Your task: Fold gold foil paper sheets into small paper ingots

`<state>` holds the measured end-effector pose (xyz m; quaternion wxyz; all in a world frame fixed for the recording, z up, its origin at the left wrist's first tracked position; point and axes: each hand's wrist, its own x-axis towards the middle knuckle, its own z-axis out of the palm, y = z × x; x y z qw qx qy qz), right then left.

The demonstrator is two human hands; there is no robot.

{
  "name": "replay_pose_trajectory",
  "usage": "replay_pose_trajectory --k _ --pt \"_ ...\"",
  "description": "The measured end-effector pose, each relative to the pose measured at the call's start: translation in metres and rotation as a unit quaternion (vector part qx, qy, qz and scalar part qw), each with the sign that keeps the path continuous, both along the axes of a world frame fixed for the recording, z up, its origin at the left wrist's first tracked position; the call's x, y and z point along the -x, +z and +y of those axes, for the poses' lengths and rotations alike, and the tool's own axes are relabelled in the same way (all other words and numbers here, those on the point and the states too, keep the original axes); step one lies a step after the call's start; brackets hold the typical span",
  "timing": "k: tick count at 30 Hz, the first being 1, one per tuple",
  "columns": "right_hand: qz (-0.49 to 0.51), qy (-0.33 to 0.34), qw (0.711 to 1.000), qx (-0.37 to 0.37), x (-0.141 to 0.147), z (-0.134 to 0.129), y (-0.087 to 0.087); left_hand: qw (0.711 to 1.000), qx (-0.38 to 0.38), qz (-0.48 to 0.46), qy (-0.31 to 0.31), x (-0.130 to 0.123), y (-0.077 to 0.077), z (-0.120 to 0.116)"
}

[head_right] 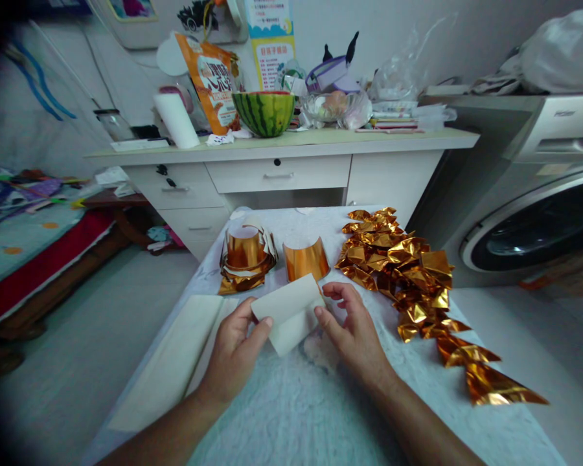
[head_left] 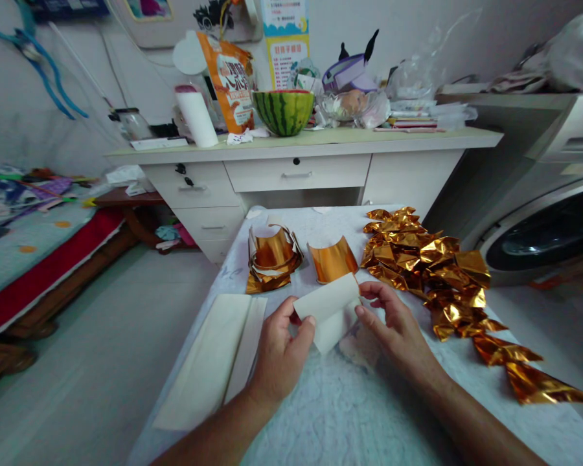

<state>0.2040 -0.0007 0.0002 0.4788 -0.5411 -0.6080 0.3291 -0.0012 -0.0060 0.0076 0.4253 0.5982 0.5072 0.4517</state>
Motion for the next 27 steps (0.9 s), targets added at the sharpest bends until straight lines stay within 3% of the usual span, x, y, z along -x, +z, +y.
replay_pose_trajectory --k 3,8,11,14,20,27 --pt "0.111 0.064 0.99 0.066 0.0 0.001 -0.001 0.998 0.035 -0.051 -0.025 -0.001 -0.002 0.001" --pt "0.241 0.059 0.957 0.148 0.001 0.001 -0.005 0.99 0.064 -0.121 -0.015 -0.006 -0.005 0.007" --pt "0.259 0.059 0.952 0.149 0.002 0.002 -0.006 0.991 0.066 -0.113 0.025 -0.007 -0.009 0.009" --pt "0.25 0.056 0.959 0.124 0.004 0.004 -0.006 0.997 0.052 -0.051 0.026 -0.006 -0.011 0.009" --pt "0.036 0.076 0.993 0.083 0.003 0.002 -0.007 0.987 0.018 0.156 -0.043 -0.001 -0.012 0.011" --pt "-0.22 0.076 0.971 0.049 -0.002 0.003 -0.009 0.941 -0.059 0.327 -0.057 -0.001 -0.011 0.014"
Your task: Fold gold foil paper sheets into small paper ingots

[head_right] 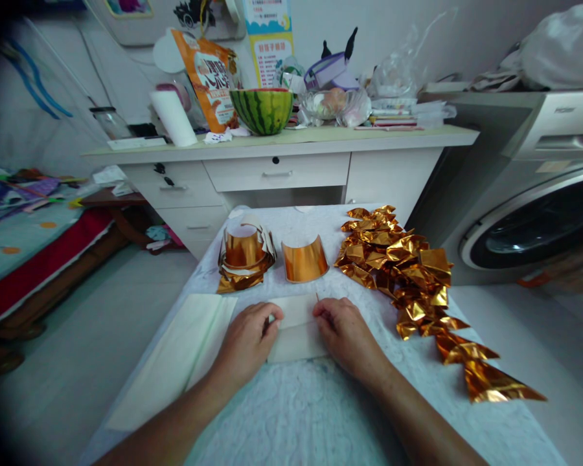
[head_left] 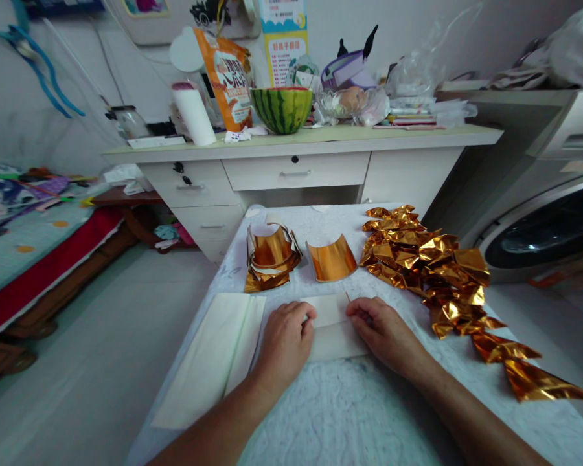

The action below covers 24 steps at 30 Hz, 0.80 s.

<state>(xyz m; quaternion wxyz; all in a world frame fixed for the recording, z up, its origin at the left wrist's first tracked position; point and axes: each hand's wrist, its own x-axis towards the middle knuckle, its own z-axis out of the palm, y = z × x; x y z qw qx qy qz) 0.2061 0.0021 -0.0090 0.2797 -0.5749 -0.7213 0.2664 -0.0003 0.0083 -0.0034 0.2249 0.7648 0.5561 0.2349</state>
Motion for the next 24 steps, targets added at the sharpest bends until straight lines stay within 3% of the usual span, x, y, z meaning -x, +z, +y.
replay_pose_trajectory --k 4,8,13,24 --pt "-0.038 0.023 0.999 -0.009 -0.002 0.001 0.001 0.996 -0.043 0.078 0.009 0.0 0.004 -0.003" --pt "-0.059 0.045 0.997 0.008 -0.004 0.001 0.006 0.991 -0.097 0.089 0.015 0.0 0.004 -0.005" --pt "-0.057 0.076 0.995 0.01 -0.007 0.0 0.015 0.985 -0.046 0.024 -0.162 -0.003 -0.008 -0.003" --pt "-0.029 0.151 0.988 0.013 -0.021 -0.001 0.016 0.984 0.005 0.006 -0.176 -0.002 0.004 -0.007"
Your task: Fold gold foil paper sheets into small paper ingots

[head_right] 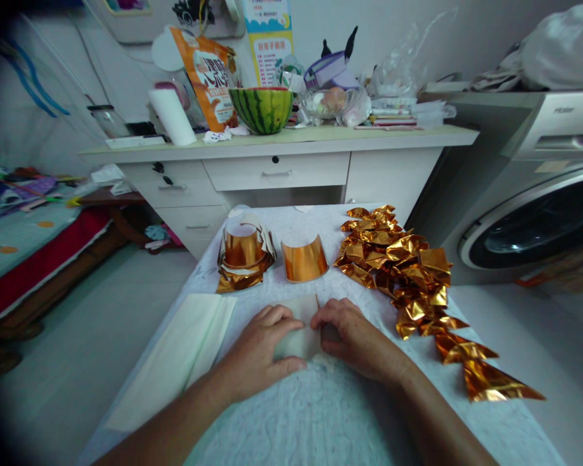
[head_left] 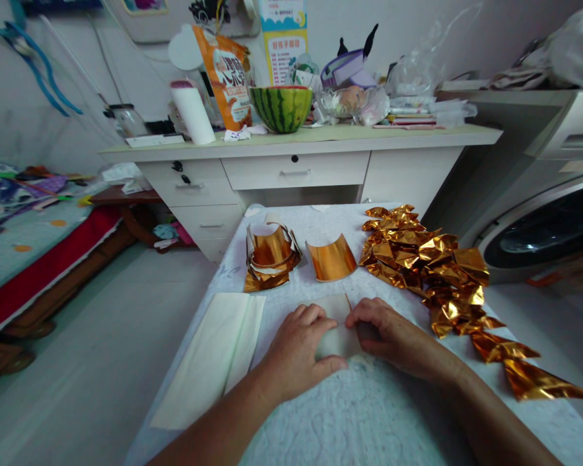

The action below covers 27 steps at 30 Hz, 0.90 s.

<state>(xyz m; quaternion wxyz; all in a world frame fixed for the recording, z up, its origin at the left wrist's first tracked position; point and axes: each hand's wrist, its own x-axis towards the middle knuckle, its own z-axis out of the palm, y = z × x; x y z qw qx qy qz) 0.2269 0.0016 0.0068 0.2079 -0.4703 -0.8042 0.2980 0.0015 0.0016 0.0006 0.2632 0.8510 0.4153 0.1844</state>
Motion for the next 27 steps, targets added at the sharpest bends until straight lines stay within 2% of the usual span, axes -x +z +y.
replay_pose_trajectory --k 8,19,23,27 --pt "0.02 0.001 1.0 0.019 0.004 0.001 0.002 1.0 -0.002 0.006 0.006 0.0 -0.001 0.0" --pt "0.012 -0.079 0.997 0.009 0.011 0.002 -0.003 0.999 0.003 -0.039 0.032 0.0 0.002 0.001" --pt "-0.003 -0.118 0.993 0.009 0.013 0.002 -0.007 0.997 0.014 -0.04 0.058 0.0 0.003 0.002" --pt "-0.004 -0.142 0.99 0.024 0.016 0.002 -0.009 0.993 0.028 -0.024 0.109 -0.003 0.003 0.002"
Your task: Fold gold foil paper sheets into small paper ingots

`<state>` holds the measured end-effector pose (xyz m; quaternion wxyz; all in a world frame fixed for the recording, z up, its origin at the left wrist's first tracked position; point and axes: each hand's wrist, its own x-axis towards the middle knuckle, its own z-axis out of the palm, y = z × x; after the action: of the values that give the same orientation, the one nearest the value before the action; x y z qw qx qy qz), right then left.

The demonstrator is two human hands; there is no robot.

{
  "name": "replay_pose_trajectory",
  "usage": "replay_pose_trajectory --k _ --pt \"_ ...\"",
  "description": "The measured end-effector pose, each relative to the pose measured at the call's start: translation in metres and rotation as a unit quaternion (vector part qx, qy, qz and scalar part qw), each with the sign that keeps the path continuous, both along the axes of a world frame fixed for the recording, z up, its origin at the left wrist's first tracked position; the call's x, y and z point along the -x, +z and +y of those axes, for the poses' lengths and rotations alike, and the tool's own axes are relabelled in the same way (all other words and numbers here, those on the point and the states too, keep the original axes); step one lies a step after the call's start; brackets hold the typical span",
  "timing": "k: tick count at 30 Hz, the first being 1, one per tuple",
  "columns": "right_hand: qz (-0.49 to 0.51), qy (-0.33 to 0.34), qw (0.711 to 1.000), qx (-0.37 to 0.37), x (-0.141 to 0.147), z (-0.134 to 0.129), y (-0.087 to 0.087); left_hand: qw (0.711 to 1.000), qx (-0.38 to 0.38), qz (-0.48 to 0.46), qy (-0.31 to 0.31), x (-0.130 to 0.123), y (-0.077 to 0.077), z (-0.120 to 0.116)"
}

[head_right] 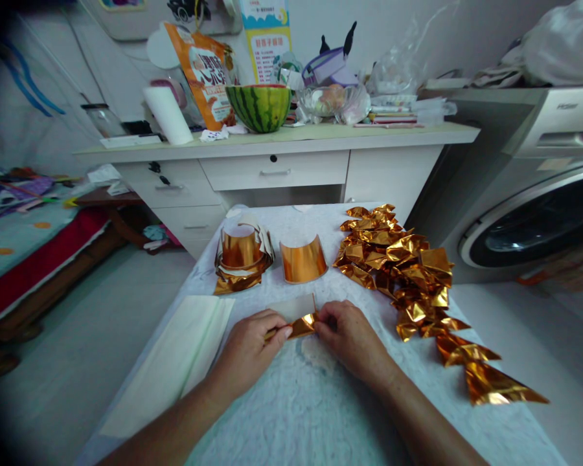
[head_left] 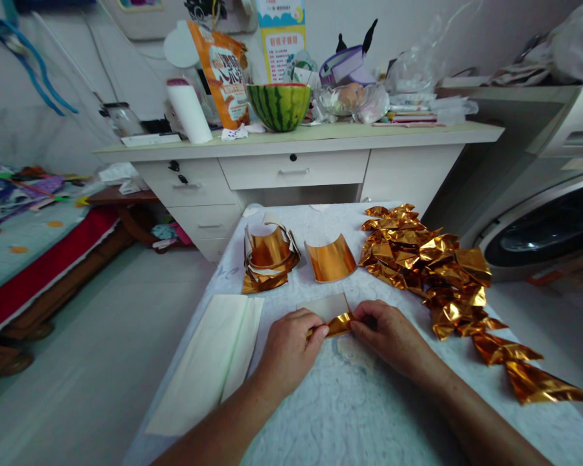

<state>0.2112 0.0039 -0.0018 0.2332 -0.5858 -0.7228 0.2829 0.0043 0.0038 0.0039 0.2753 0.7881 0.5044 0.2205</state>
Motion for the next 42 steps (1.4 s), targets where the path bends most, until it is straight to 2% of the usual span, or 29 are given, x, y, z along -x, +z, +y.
replay_pose_trajectory --k 3,12,24,34,42 --pt "0.009 -0.026 1.0 0.014 0.003 0.0 -0.001 1.0 -0.005 0.01 0.02 -0.003 -0.001 0.0" --pt "0.074 -0.096 0.993 0.009 0.012 0.001 -0.011 0.997 -0.026 0.068 0.026 -0.005 -0.01 0.005" --pt "0.07 -0.092 0.993 -0.01 0.013 0.001 -0.027 0.994 -0.02 0.103 0.025 -0.008 -0.01 0.006" --pt "0.06 -0.107 0.992 0.024 0.017 0.002 -0.015 0.993 -0.012 0.118 0.023 -0.009 -0.005 0.006" --pt "-0.026 -0.107 0.994 -0.002 0.021 0.001 -0.009 0.992 -0.01 0.123 0.02 -0.009 -0.004 0.006"
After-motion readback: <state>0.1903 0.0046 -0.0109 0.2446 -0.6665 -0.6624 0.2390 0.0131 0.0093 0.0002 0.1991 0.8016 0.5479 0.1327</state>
